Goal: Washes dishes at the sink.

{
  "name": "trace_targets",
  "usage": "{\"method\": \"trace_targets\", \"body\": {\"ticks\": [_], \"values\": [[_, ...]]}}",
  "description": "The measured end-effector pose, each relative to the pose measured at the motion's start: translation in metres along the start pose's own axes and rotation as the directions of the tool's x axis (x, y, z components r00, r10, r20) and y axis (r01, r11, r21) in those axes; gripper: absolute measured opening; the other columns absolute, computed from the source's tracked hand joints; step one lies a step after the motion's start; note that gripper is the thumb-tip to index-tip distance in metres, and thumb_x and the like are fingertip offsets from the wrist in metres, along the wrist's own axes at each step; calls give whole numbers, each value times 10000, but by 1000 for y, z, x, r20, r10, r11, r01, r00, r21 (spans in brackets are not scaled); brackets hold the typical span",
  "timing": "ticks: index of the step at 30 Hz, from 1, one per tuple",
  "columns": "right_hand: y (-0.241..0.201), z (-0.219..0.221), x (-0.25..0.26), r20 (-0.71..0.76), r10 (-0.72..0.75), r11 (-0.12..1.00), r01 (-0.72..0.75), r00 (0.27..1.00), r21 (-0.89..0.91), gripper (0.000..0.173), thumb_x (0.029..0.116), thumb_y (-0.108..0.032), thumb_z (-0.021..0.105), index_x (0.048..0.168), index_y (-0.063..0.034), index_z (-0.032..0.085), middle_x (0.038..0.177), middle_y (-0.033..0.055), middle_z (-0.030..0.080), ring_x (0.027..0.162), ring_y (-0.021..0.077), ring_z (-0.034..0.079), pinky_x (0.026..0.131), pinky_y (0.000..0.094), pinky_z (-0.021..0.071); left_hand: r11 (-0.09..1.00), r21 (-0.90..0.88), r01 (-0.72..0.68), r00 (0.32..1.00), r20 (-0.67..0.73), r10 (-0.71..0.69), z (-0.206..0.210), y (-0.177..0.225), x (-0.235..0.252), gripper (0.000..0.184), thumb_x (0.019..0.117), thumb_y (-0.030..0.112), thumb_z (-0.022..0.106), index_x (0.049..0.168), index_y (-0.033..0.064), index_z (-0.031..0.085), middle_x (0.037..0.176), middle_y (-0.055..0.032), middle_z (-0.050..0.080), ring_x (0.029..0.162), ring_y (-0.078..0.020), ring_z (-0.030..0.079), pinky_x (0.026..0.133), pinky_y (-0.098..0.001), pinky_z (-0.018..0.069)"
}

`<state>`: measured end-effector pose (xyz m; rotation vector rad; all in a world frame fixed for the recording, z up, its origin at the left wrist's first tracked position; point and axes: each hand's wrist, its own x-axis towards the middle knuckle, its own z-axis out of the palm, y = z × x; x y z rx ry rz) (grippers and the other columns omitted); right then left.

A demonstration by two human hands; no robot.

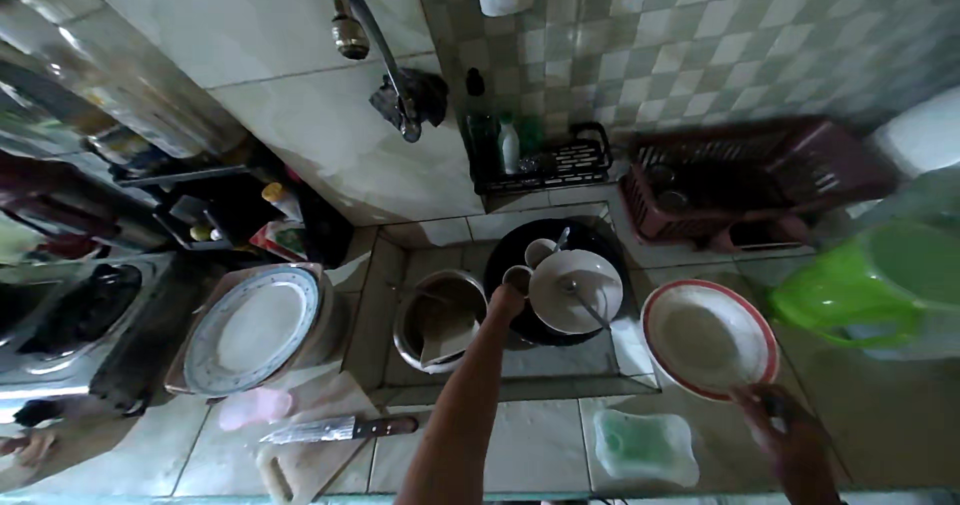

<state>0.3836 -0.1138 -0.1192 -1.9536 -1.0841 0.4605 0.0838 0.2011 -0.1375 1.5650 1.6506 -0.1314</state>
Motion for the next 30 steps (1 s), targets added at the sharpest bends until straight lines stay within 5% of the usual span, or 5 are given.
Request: {"method": "trace_targets", "body": {"ticks": [9,16,21,27,30], "values": [[-30,50,-38,635,-120,986,166,763,-13,406,853,-352,784,1126,-55,741,1085,163,704,845,282,679,751,488,575,927,-360,-104,979,-201,32,-22,-20,-86,333,1087,159,447,1333,2,607,1054,-165,660,806,-197,640,765,-368,554],[-28,68,-51,590,-127,902,340,797,-265,514,849,-412,795,1241,-86,728,1095,171,733,921,341,729,779,537,596,916,-359,-178,980,-149,133,64,21,-73,359,1086,92,412,1390,-28,560,1277,-270,633,1136,-374,650,994,-523,516],[-26,70,-62,630,-46,905,300,776,-302,632,899,-546,709,1313,-69,690,1215,176,700,1083,335,698,889,516,582,985,140,-97,989,-100,112,81,49,-58,408,1062,229,475,1403,31,578,1356,-204,633,1306,-365,571,1132,-609,361],[-37,76,-51,757,195,856,269,624,-442,371,1057,-188,506,1399,-196,650,1381,173,620,1269,359,597,1021,521,513,959,281,-27,985,-159,74,83,79,-28,759,939,712,518,1295,60,674,1362,-180,636,1360,-355,519,1183,-609,272],[-49,82,-36,769,366,810,227,524,-540,390,1022,-158,570,1407,-176,629,1402,185,600,1285,377,580,1019,554,500,983,185,19,988,-155,10,92,85,-10,741,883,640,651,1349,63,631,1390,-175,615,1340,-358,535,1160,-619,314]]}}
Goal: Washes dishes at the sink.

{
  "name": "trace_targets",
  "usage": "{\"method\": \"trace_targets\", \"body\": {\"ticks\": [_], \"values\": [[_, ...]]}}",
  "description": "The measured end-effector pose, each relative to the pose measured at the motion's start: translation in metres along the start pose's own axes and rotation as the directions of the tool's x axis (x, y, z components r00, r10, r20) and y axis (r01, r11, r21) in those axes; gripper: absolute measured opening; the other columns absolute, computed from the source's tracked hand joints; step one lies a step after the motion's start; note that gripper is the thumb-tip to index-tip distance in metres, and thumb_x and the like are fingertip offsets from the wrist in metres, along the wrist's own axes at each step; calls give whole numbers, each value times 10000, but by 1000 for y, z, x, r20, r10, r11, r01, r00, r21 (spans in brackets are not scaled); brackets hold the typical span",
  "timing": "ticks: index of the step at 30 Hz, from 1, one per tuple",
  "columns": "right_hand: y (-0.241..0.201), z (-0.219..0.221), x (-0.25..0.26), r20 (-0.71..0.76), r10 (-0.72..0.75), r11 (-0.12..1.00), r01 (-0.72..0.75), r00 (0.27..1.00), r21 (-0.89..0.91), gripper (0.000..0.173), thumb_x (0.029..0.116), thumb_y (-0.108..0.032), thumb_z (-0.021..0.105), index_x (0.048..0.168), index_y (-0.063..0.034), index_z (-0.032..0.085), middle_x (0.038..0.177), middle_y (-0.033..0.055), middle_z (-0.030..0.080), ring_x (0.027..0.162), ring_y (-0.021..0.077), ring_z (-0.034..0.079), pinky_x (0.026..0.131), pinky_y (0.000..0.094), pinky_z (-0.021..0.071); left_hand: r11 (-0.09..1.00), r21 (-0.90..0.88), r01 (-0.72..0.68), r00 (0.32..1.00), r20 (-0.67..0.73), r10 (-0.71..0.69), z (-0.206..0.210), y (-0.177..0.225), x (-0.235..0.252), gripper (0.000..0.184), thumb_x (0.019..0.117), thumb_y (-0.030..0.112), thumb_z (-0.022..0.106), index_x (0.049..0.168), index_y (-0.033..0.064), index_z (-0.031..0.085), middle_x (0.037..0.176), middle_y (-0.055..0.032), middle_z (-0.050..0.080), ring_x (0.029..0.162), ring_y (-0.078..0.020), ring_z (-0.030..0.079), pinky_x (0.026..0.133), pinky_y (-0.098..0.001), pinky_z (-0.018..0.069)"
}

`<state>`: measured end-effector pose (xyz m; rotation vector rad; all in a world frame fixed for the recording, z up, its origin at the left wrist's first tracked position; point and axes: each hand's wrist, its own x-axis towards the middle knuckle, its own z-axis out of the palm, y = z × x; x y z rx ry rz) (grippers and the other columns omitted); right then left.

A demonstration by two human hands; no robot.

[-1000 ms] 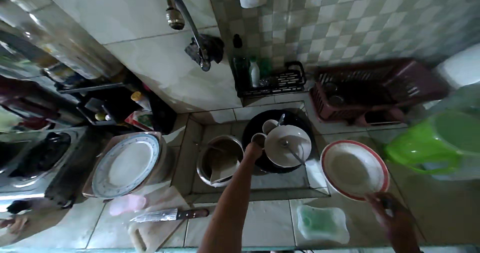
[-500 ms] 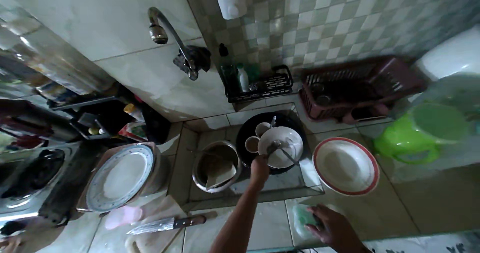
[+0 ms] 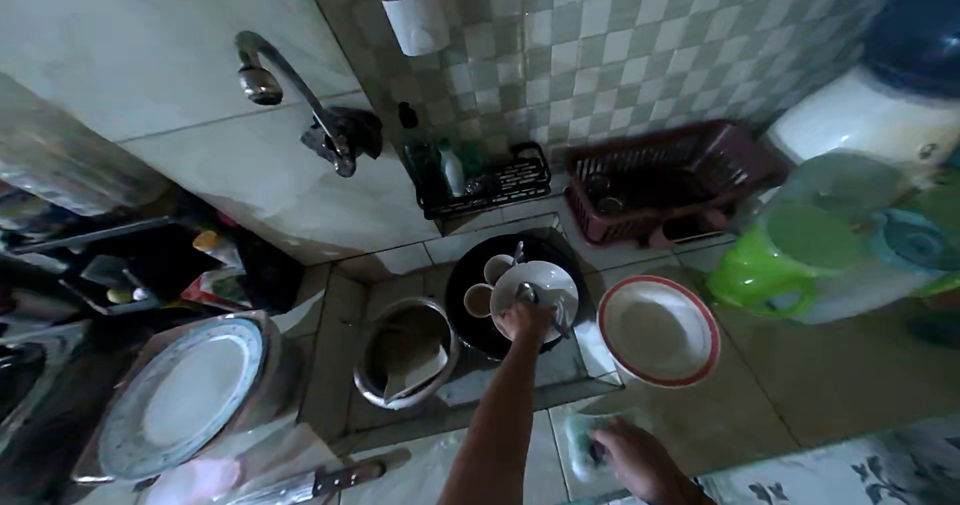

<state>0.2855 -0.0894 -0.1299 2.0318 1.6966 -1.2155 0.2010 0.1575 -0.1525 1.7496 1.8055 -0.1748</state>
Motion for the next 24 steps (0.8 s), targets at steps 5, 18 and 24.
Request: {"method": "trace_targets", "body": {"ticks": [5,18,24], "values": [[-8,-9,16,85,-11,999,14,996,-36,339,926,-86,683,1260,-36,649,1240,217,669,1180,409,630,953,606,508,995,-103,12,996,90,-2,7,4,5,454,1024,281,555,1418,56,550,1371,-194,620,1264,-362,608,1028,-583,493],[-36,-129,-28,-503,-373,713,587,780,383,271,1065,-143,502,1224,-29,690,1100,91,711,937,138,674,871,341,565,366,-930,-42,921,106,375,-70,-77,-63,296,1084,204,512,1290,-7,488,771,-104,687,529,-117,621,492,-235,525],[-142,-161,22,-841,-311,731,677,443,86,395,1037,-317,568,888,15,722,793,116,663,769,207,649,755,441,545,364,-920,-146,851,71,520,-99,-100,-108,281,1091,150,452,1346,34,466,824,-58,648,545,-98,575,506,-229,507]]}}
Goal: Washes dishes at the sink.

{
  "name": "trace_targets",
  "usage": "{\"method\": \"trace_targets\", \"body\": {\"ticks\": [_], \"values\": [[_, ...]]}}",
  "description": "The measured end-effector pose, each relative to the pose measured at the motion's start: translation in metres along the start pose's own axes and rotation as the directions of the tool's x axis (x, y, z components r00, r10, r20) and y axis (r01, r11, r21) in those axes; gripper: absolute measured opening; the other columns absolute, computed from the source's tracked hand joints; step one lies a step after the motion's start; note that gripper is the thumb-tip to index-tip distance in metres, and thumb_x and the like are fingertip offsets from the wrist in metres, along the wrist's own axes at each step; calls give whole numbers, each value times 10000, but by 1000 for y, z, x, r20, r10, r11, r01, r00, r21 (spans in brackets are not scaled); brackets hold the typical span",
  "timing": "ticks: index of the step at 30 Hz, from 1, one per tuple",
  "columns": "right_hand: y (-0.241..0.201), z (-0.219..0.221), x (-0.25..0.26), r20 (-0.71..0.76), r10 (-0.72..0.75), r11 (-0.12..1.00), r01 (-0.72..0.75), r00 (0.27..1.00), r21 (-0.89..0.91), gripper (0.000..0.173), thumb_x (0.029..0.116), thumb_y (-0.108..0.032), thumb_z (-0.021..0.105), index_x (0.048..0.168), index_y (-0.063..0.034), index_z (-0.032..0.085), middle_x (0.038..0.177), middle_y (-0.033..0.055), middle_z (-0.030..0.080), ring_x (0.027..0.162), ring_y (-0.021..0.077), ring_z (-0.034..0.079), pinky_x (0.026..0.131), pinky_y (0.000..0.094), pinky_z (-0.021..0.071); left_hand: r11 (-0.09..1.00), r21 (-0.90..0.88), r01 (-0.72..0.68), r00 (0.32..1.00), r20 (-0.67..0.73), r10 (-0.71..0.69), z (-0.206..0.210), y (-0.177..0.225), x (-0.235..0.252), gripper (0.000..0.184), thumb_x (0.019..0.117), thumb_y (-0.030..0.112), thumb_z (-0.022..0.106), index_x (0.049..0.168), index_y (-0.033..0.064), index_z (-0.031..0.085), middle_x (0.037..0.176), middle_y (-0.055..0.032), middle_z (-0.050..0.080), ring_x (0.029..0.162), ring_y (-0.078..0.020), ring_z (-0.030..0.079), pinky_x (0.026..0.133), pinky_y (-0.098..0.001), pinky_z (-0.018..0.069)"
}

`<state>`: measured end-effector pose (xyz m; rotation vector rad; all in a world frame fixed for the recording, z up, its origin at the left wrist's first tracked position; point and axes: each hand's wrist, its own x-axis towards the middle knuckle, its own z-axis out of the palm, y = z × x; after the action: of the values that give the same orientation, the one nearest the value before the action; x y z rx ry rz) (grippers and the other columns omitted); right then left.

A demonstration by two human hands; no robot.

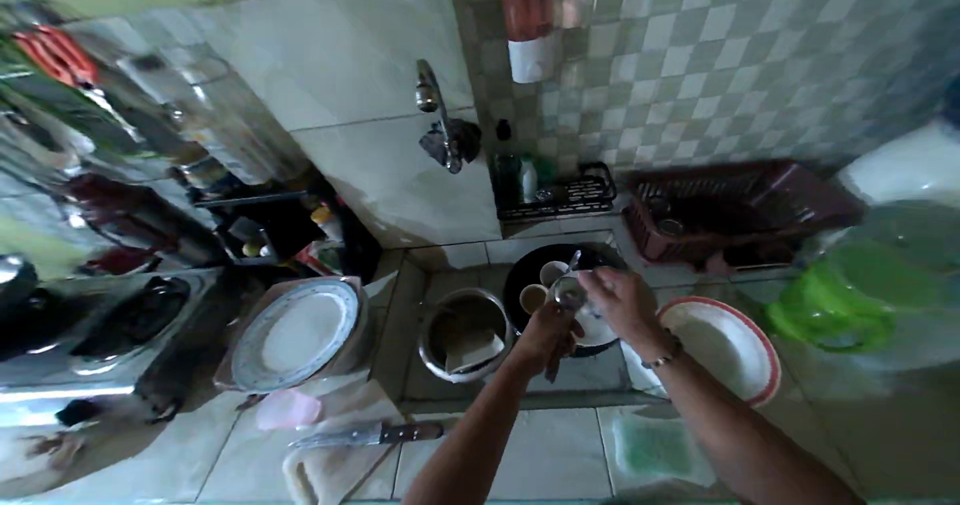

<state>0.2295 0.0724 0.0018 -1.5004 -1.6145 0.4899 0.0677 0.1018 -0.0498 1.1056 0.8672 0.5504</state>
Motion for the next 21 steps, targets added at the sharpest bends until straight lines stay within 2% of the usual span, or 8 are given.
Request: {"method": "trace_targets", "body": {"ticks": [3,4,6,8,11,14,18,21], "values": [[6,51,10,62,-310,947,314,949,-70,281,1001,-308,618,946,-90,786,1200,118,698,1271,301,581,1101,544,435,993,-39,-108,993,33,109,-7,9,-25,108,1050,76,467,1105,40,552,671,-12,591,491,-71,532,471,-207,476],[7,62,11,94,-354,925,363,931,-115,271,1002,-317,604,1008,-132,801,1262,118,689,1306,322,567,1104,563,431,991,-46,-123,991,49,125,-11,12,-33,87,1048,78,477,1052,54,561,652,-1,583,488,-63,527,468,-199,470],[6,73,16,50,-342,923,345,938,-167,310,987,-336,592,877,-107,769,972,94,726,980,279,697,845,517,563,994,-3,-111,992,54,111,-16,15,-43,75,1051,77,497,1090,48,554,698,-1,585,503,-51,501,458,-183,434],[-4,76,24,29,-134,983,136,991,-120,391,984,-308,596,732,-15,658,703,130,624,711,306,648,663,540,516,994,68,-82,997,7,82,-17,13,-45,146,1045,58,506,1186,32,532,752,1,580,541,-44,491,468,-181,404],[-15,81,40,73,364,911,-372,928,177,425,1049,-353,565,872,14,684,726,131,622,665,248,600,670,466,514,986,146,-82,994,-63,92,-19,10,-45,230,1062,88,494,1271,3,536,777,4,560,567,-49,497,494,-195,422],[-9,103,33,-29,564,700,-459,825,546,324,1052,-343,560,976,-42,654,762,48,593,630,137,549,596,347,502,995,40,-92,989,-112,96,-27,9,-45,186,1071,110,492,1213,4,549,730,0,555,526,-62,489,461,-201,420],[-8,133,-3,-306,-94,984,134,947,115,224,972,-159,623,1086,-43,777,1130,140,708,1099,260,659,962,448,545,995,95,-17,998,-61,22,-51,18,-50,147,1076,121,474,1150,27,561,702,2,562,503,-56,494,450,-205,434],[-8,131,2,-253,-209,978,196,945,-73,179,903,-209,696,858,-50,763,876,119,700,858,260,689,775,455,578,936,351,7,1000,-30,4,-54,19,-52,174,1044,94,549,1197,20,587,853,-5,603,636,-35,538,567,-199,476]]}}
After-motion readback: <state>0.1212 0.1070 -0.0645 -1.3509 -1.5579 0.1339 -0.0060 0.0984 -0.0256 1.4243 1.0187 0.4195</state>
